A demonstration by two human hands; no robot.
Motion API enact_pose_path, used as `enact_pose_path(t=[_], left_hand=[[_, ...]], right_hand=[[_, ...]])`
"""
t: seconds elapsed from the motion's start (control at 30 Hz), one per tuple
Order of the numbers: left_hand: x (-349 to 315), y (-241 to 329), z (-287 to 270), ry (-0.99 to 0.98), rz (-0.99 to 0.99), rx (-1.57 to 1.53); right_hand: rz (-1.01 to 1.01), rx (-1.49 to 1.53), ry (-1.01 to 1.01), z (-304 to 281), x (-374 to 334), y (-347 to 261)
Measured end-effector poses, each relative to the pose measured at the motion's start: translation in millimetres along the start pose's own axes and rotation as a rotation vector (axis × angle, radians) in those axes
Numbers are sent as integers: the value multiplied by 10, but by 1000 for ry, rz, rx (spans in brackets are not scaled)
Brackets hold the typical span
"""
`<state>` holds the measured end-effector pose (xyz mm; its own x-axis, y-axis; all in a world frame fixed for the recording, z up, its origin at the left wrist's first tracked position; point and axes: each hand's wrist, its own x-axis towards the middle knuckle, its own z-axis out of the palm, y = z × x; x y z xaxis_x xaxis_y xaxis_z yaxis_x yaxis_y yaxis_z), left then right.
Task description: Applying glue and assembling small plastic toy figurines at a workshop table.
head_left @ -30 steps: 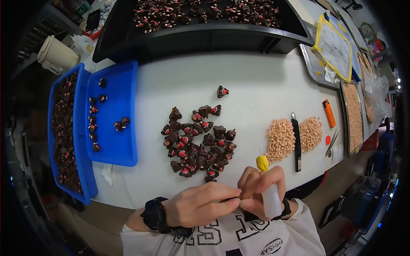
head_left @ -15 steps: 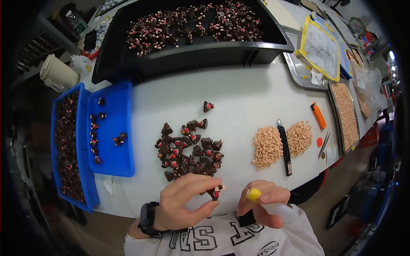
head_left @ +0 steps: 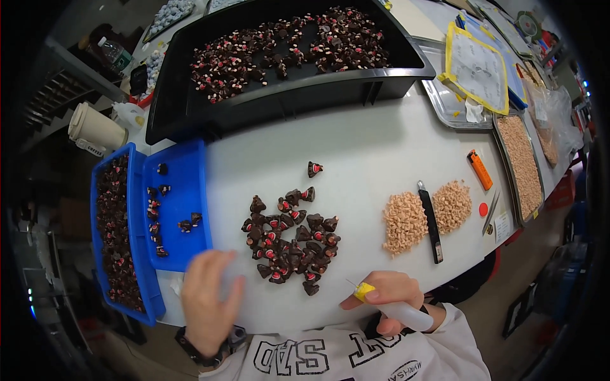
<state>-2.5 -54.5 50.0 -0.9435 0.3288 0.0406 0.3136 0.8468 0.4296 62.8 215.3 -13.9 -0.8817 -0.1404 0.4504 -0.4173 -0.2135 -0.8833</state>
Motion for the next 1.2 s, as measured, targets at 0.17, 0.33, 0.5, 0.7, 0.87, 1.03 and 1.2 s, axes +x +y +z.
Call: enact_pose_path(t=[0.17,0.33,0.5,0.7,0.87,1.03,1.2], left_hand=[[43,208,347,-255,156,-100],[11,68,417,-222,82,-243],[20,209,75,-61,-49,-319],[149,587,95,-74,319,-945],[100,605,438,-129,155,-1117],[-18,513,626,-166,-7,-1230],[-30,482,635,-192,24,-1243]], right_hand=[[-17,2,4,-16,-15,10],[-41,-37,-3,-29,-7,21],[-57,-59,-22,-1,9,30],[-2,54,68,-23,-57,47],[-47,-29,26,-24,-28,49],[-102,-41,6,-45,-81,84],[-28,58,206,86,-135,99]])
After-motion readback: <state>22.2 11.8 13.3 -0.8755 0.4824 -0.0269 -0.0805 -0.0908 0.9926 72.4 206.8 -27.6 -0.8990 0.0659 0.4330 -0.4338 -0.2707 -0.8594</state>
